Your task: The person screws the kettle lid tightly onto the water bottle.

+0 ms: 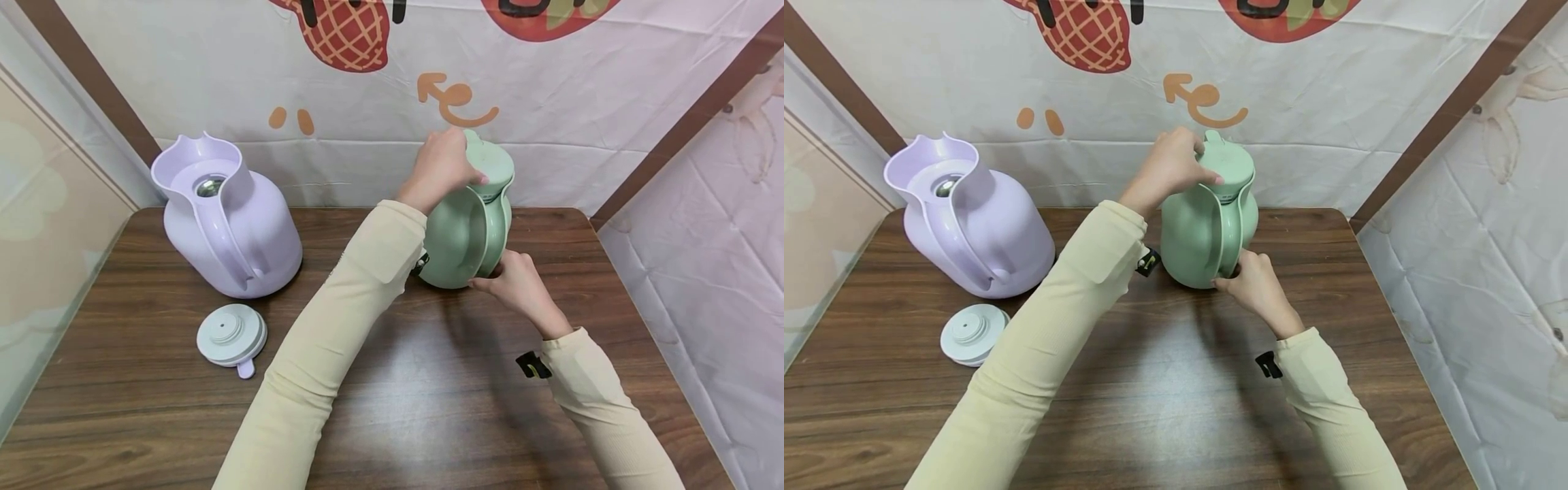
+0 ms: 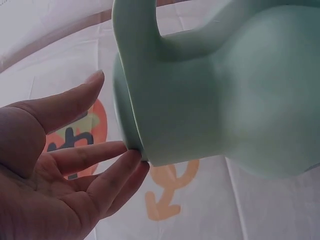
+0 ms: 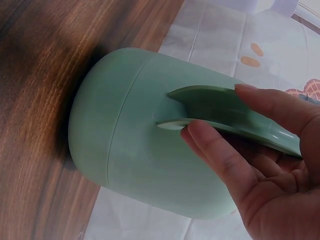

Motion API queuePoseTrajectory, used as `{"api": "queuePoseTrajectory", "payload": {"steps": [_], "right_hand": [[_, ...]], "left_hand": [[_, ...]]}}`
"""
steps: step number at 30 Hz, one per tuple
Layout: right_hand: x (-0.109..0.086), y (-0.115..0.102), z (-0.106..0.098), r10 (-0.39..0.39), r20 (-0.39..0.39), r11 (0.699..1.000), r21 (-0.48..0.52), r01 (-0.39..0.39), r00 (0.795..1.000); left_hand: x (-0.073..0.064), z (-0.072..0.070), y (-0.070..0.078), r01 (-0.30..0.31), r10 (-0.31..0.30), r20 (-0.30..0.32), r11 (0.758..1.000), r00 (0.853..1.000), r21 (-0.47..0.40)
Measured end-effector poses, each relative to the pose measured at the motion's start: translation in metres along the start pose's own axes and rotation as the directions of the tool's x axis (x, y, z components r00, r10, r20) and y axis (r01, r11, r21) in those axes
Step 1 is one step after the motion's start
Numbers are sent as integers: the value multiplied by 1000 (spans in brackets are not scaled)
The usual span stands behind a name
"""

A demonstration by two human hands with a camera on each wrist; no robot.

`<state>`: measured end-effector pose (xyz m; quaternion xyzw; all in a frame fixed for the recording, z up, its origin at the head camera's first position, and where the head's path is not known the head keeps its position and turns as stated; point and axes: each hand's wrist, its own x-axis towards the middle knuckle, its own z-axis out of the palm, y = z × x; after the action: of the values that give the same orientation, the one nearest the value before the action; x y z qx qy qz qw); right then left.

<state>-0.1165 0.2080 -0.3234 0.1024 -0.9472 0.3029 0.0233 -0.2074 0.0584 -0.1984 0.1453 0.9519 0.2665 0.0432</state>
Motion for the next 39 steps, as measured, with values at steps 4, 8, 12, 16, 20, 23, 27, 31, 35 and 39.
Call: {"api": "queuePoseTrajectory", "payload": {"steps": [4, 8, 12, 16, 20, 23, 27, 31, 35, 39], "right_hand": [[0, -1, 0, -1, 2, 1000, 1, 1, 1000], [0, -1, -1, 2, 5, 1000, 0, -2, 1000], [-1, -1, -1, -4, 1, 1000, -4, 4, 1000], [-1, -1, -1, -12, -2, 1000, -10, 12, 1000], [-2, -1, -1, -7, 8, 1000, -6, 7, 1000], [-2, 0, -1, -2, 14, 1000, -1, 2, 1000], [-1, 0, 0, 0, 15, 1000, 4, 0, 1000], [-1, -1, 0, 2, 14, 1000, 3, -2, 1000], [-1, -1, -1, 8, 13, 1000, 2, -8, 1000], [-1, -1, -1, 10, 11, 1000, 0, -10, 1000]], "left_hand": [[0, 1, 1, 0, 0, -3, 1000, 1000, 18], [1, 2, 1, 2, -2, -2, 1000, 1000, 18], [3, 3, -1, -7, 7, -7, 1000, 1000, 6], [3, 4, -3, -17, 16, -20, 1000, 1000, -9], [4, 4, -6, -30, 29, -25, 999, 999, -32], [6, 3, -8, -45, 45, -8, 998, 999, -44], [9, -1, -12, -53, 56, 41, 997, 998, -62], [11, -4, -14, -60, 65, 68, 996, 996, -71], [10, -4, -14, -68, 73, 62, 994, 995, -83], [6, -2, -8, -42, 45, 36, 995, 998, -88]]}}
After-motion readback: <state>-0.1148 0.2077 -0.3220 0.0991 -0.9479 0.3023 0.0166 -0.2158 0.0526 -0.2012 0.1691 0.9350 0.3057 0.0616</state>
